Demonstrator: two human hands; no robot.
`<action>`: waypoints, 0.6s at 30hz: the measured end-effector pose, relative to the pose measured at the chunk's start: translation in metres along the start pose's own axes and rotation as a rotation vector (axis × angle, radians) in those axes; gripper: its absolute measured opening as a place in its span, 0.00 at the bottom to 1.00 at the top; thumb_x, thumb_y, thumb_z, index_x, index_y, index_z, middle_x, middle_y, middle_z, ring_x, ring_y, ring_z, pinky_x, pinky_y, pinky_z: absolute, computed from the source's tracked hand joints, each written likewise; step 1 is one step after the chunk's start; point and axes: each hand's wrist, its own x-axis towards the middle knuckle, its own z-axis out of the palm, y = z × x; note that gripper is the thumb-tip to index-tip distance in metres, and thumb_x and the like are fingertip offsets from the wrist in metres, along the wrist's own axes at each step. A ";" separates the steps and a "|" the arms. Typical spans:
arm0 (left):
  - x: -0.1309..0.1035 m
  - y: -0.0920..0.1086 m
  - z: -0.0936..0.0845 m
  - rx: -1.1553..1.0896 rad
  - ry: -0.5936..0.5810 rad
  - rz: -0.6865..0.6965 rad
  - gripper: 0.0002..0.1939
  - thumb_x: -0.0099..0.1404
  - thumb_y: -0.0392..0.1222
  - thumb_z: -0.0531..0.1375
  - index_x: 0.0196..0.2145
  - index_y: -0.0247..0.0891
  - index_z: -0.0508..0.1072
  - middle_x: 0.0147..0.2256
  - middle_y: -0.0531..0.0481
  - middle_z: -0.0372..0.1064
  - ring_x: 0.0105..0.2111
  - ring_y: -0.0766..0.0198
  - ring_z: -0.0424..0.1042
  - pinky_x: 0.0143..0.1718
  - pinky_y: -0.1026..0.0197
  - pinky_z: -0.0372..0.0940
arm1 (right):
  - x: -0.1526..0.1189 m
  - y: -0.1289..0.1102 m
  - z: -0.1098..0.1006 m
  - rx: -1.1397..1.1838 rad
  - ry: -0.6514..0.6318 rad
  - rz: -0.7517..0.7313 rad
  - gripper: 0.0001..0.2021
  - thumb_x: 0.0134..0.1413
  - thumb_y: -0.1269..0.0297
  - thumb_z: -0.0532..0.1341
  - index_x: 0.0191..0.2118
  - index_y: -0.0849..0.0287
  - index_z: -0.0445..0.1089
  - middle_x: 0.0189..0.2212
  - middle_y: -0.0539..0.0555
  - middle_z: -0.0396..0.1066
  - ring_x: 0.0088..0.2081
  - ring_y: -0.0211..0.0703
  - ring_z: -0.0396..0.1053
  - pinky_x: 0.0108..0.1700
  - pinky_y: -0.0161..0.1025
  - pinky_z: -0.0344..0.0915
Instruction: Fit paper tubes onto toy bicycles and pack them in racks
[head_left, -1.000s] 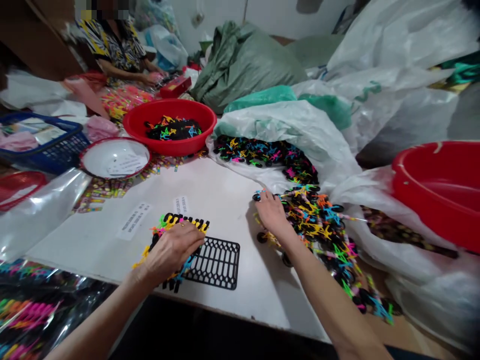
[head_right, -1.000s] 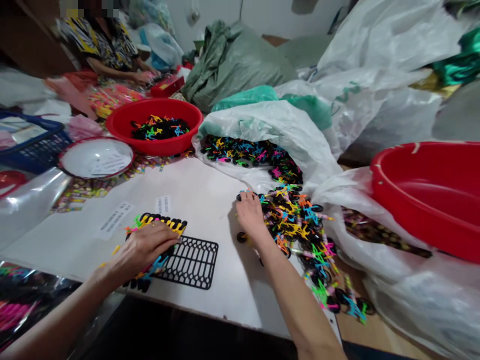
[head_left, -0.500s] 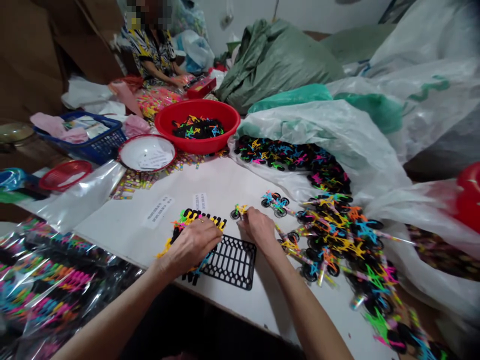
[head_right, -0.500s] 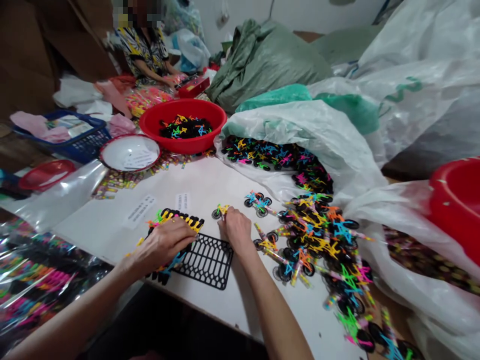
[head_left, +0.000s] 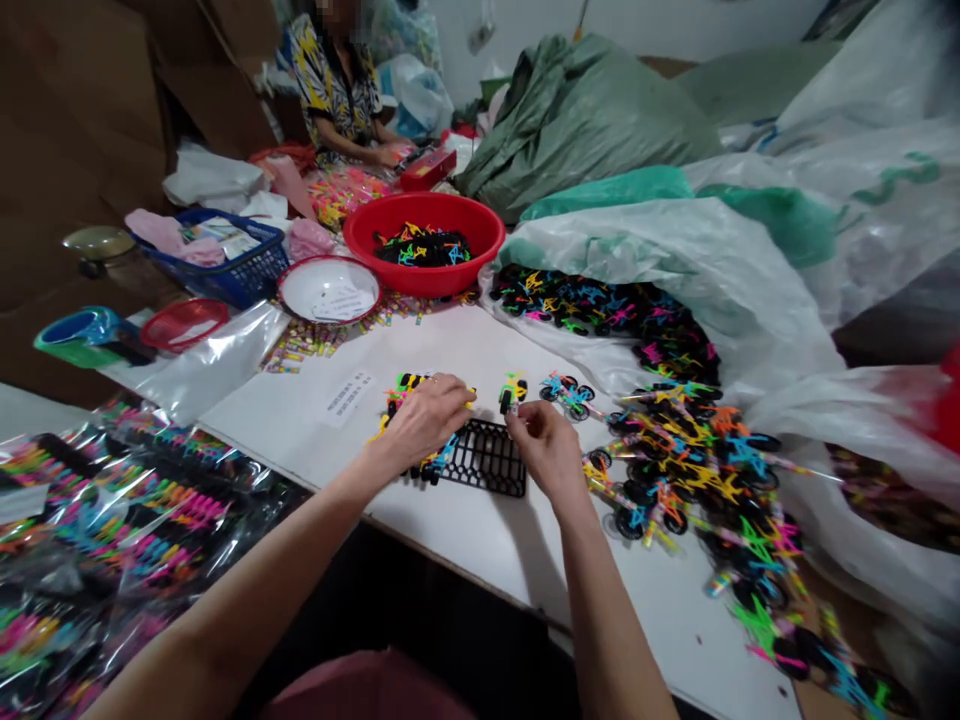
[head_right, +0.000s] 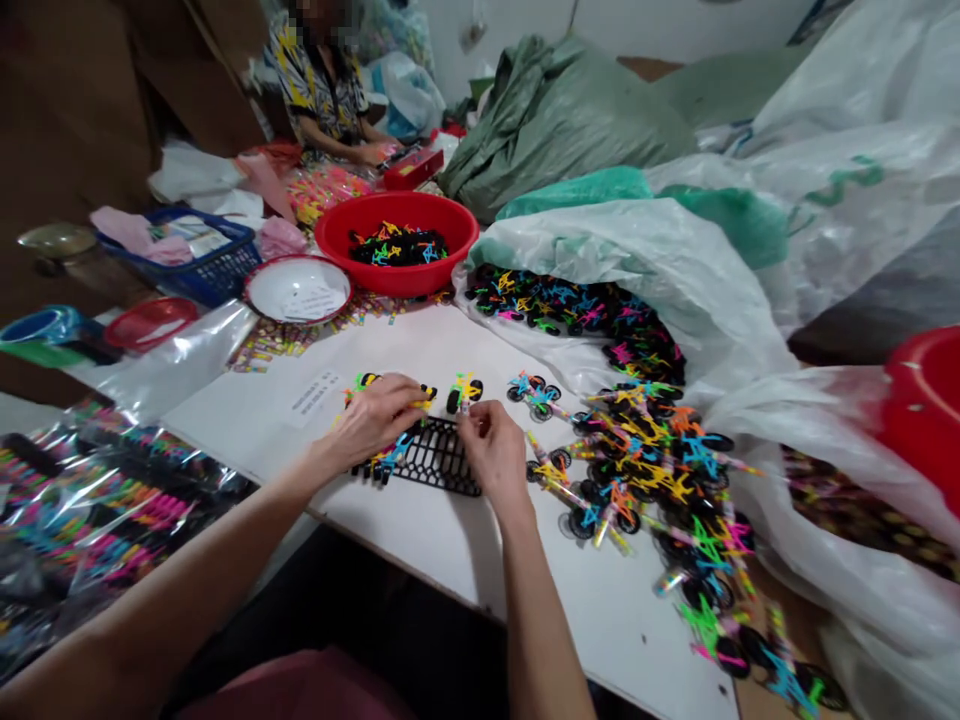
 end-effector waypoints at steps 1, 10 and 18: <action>-0.005 0.004 -0.005 -0.014 0.039 -0.018 0.08 0.65 0.37 0.54 0.39 0.35 0.71 0.37 0.46 0.69 0.40 0.61 0.67 0.44 0.58 0.63 | -0.010 -0.004 0.005 0.129 0.023 -0.019 0.11 0.51 0.57 0.55 0.36 0.59 0.65 0.24 0.48 0.68 0.23 0.36 0.63 0.26 0.32 0.57; -0.065 0.032 -0.012 -0.039 -0.162 0.045 0.12 0.66 0.32 0.50 0.44 0.37 0.68 0.37 0.46 0.70 0.41 0.60 0.66 0.46 0.56 0.61 | -0.062 0.006 0.083 0.360 -0.053 -0.010 0.06 0.45 0.67 0.53 0.31 0.60 0.65 0.26 0.51 0.68 0.27 0.39 0.63 0.29 0.34 0.60; -0.065 0.035 -0.005 -0.049 -0.075 0.028 0.11 0.64 0.41 0.56 0.43 0.35 0.68 0.38 0.46 0.71 0.40 0.60 0.68 0.44 0.56 0.63 | -0.075 0.001 0.066 -0.021 -0.091 -0.099 0.10 0.46 0.73 0.48 0.34 0.62 0.64 0.30 0.55 0.65 0.31 0.42 0.64 0.32 0.36 0.58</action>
